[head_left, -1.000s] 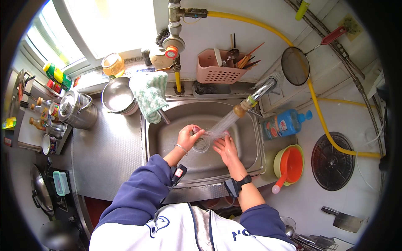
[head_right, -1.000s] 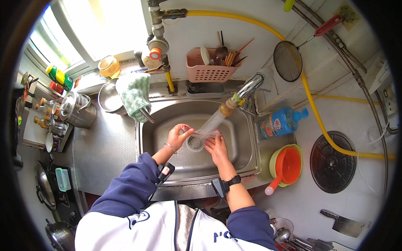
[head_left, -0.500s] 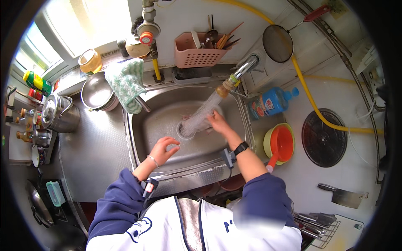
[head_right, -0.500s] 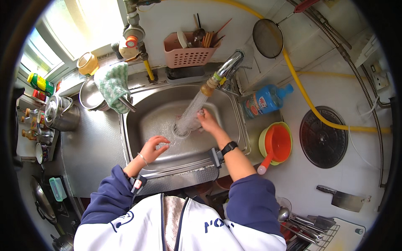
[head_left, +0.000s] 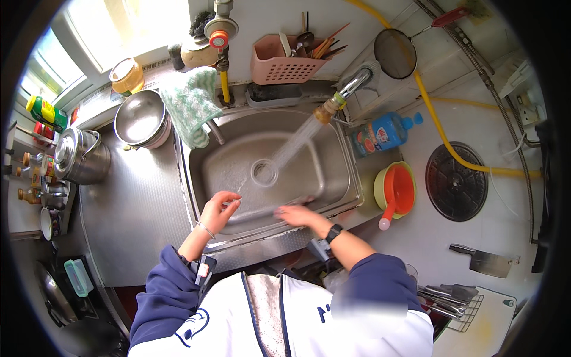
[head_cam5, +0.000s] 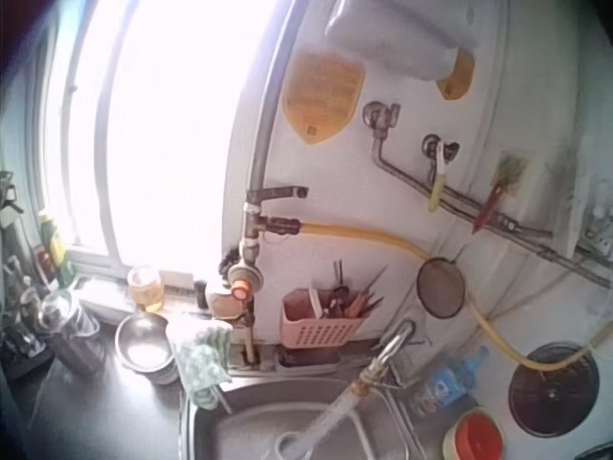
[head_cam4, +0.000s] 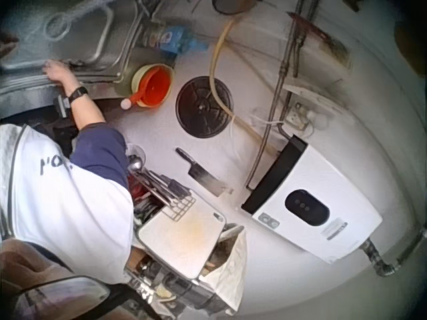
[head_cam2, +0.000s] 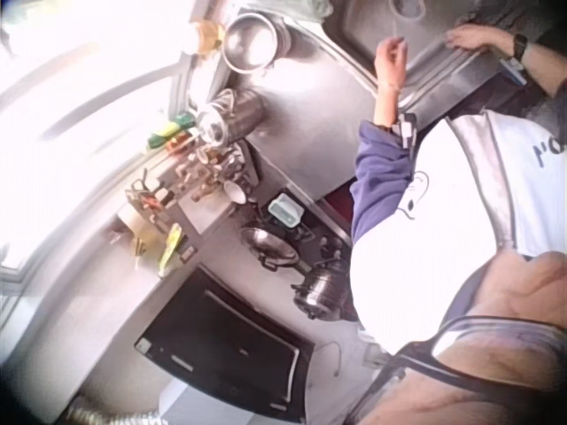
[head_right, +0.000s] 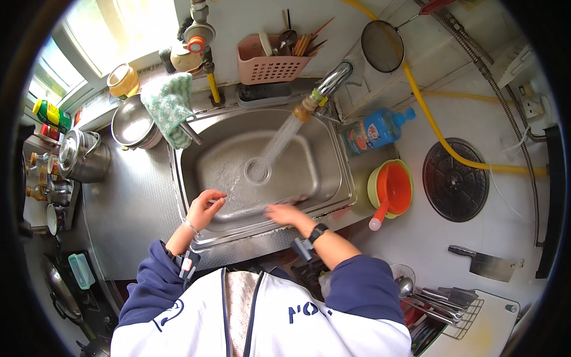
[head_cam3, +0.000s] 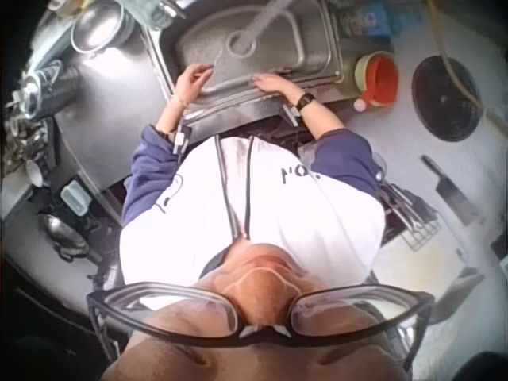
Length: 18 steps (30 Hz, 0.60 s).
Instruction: The person cleans a kitchen sink and surrounding countertops using a cloth. They wipe the sink basin, faucet, and adjacent surfaces, then move to the stovetop and other counters, wiping them with the same cloth.
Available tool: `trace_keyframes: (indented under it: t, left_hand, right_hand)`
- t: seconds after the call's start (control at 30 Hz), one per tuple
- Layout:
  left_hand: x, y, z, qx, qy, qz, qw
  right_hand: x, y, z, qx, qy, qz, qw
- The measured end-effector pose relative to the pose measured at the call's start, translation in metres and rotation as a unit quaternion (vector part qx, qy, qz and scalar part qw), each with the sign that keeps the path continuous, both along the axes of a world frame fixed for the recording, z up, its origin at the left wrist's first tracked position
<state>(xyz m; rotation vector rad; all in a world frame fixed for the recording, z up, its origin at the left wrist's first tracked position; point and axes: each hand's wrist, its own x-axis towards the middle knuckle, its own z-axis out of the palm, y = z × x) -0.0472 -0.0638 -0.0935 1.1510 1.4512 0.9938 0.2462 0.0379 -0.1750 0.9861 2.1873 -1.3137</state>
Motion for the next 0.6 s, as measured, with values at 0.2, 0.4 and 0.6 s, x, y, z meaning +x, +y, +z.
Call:
trace_keyframes:
  t: [0.2,0.4,0.6]
  left_hand:
    - [-0.022,-0.013,0.005,0.019,0.016,0.013,1.0]
    - [-0.042,-0.035,0.021,0.004,0.002,0.031,1.0]
    - [-0.075,-0.059,0.038,-0.001,0.055,0.063,0.996]
  right_hand:
    - [-0.084,0.026,0.011,-0.337,0.196,-0.565,0.727]
    - [-0.136,0.094,0.019,-0.198,0.305,-0.637,0.68]
    - [-0.245,0.139,-0.015,-0.195,0.35,-0.629,0.666]
